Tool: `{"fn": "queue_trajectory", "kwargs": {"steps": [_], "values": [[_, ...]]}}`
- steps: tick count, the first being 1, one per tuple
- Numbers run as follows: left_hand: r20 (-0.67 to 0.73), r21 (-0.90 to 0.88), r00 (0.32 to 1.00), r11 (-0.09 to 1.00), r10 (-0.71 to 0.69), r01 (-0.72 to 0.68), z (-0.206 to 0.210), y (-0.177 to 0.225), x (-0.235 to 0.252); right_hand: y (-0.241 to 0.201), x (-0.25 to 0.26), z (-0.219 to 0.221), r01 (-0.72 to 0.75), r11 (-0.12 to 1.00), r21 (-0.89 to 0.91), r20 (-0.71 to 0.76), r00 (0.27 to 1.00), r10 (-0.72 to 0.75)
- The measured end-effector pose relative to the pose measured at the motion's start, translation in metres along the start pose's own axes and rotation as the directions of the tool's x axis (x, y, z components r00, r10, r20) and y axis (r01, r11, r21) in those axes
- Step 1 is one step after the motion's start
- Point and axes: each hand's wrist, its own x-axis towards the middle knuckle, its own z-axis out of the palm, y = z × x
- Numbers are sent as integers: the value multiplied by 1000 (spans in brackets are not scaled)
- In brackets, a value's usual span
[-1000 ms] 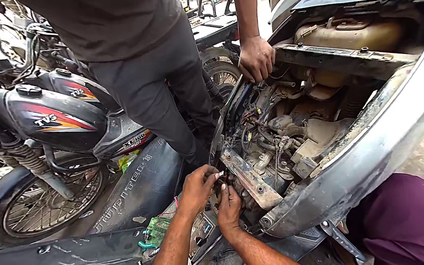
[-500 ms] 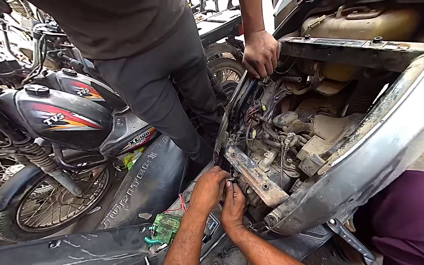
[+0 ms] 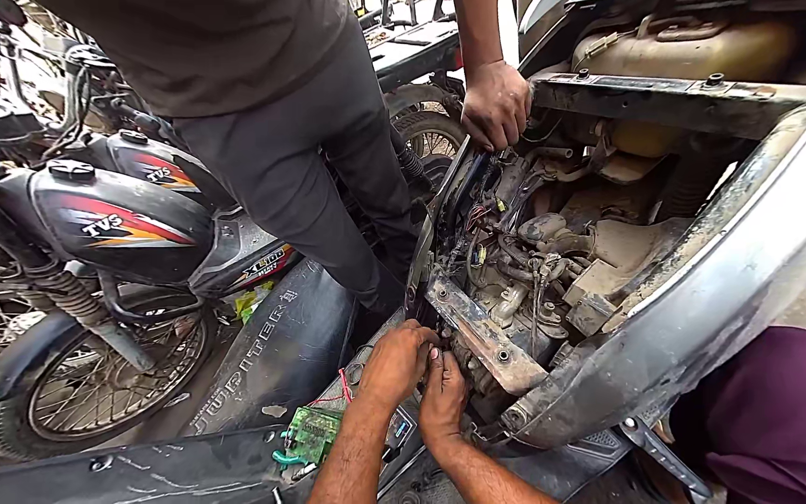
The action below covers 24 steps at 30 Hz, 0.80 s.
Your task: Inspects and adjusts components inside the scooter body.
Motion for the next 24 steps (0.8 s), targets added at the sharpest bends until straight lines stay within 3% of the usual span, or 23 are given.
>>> {"fn": "queue_trajectory", "kwargs": {"steps": [3,13,24], "values": [[35,6,999,999,-32,32,-4,6,3,-2,0,-3,15,999,-43,-6,1000,-15],[87,134,995,989,49,-60,-9,8,3,-4,-5,-3,41,997,-59,-19,999,-42],[112,83,994,997,-16,6,-16,-12,-15,-4,-6,-11,24,997,-70,-2,1000,-24]]}}
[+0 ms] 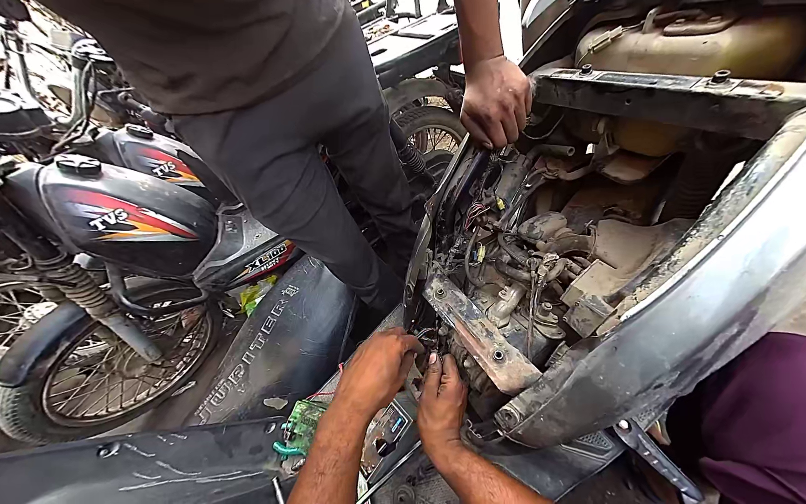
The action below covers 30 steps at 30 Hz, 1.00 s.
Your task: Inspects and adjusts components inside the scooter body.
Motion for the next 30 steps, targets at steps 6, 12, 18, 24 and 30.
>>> {"fn": "queue_trajectory", "kwargs": {"steps": [6,12,18,24,30], "values": [[-144,-129,989,990,29,-48,-1,-4,-5,3,-2,1,18,1000,-4,-15,1000,-18],[-68,18,995,997,77,-76,17,13,13,3,-2,0,14,1000,-15,-14,1000,-14],[133,16,991,1000,1,-3,13,8,11,-9,-32,-2,58,998,5,87,995,-58],[-13,-235,995,968,-94,89,-6,-24,-38,-6,-47,-8,74,997,35,256,963,-80],[291,-338,940,901,-176,273,-2,-30,-84,6,-31,-52,115,970,-212,429,903,-13]]}}
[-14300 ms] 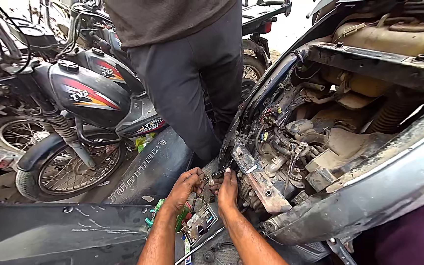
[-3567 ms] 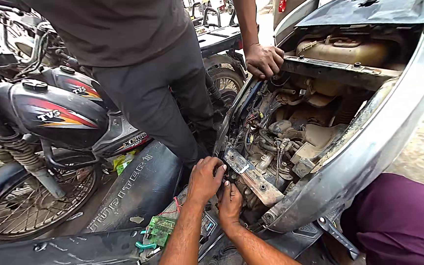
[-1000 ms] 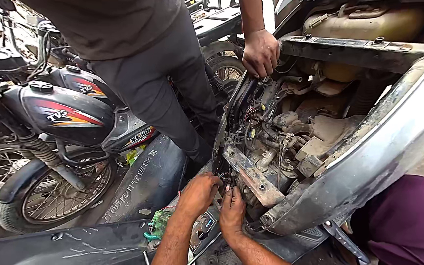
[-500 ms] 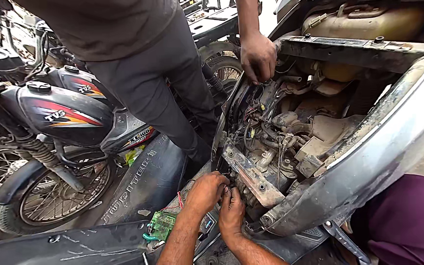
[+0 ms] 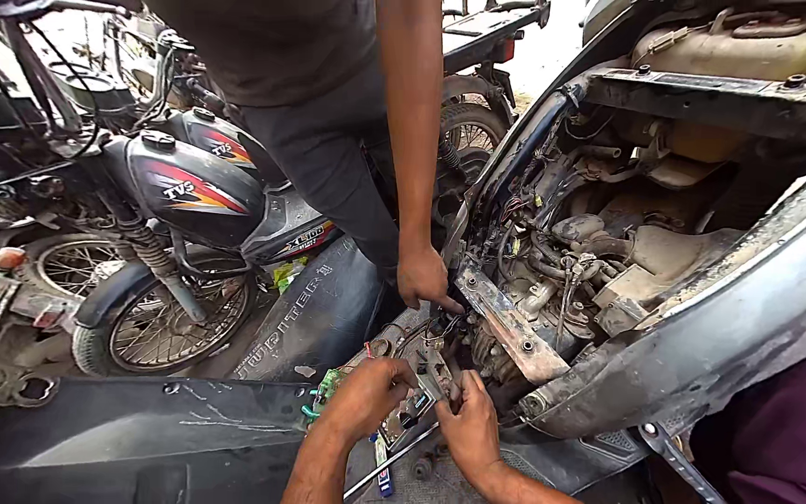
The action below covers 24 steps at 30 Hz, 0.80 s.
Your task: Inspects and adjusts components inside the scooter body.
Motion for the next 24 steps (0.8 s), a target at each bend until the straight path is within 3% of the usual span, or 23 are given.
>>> {"fn": "queue_trajectory", "kwargs": {"steps": [4,9,12,16,19,21,24], "values": [[182,92,979,993,-88,72,17,12,-8,1,-2,-15,34,985,-170,219,976,4],[226,197,956,970,-189,145,27,5,-19,6,-8,-14,94,944,-318,396,917,42],[223,254,922,932,-318,260,24,-15,-33,7,-7,-13,65,961,-269,315,949,24],[195,307,851,854,-488,420,21,-41,-48,-1,10,-15,-83,996,-41,130,988,88],[-26,236,886,858,-463,456,12,-26,-51,-4,25,-13,-115,987,115,41,993,110],[-255,130,917,929,-306,347,10,-5,-39,-7,35,-12,-98,976,193,20,995,96],[-507,94,859,986,-70,136,17,30,3,-20,53,-5,-156,952,264,62,988,144]]}}
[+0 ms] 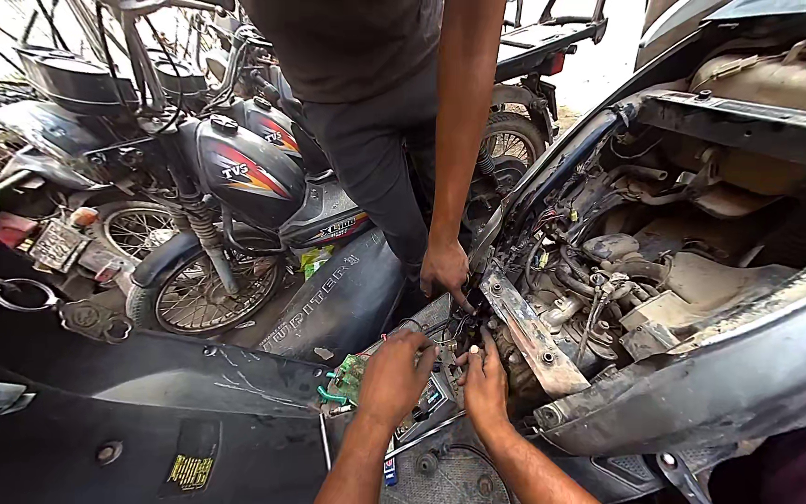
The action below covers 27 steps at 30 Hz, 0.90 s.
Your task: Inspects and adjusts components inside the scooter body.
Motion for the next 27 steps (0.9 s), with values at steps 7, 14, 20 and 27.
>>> {"fn": "queue_trajectory", "kwargs": {"steps": [7,14,20,27], "values": [[0,83,998,994,66,-65,42,48,67,0,38,35,-49,968,248,-154,984,89],[16,-66,987,985,159,-158,46,35,96,-8,44,53,-9,906,423,-303,941,151],[-9,-102,986,981,166,-166,43,23,101,-20,47,72,24,724,690,-317,908,272],[-44,-71,973,971,225,-228,42,18,101,-22,49,79,61,792,607,-427,866,261]]}}
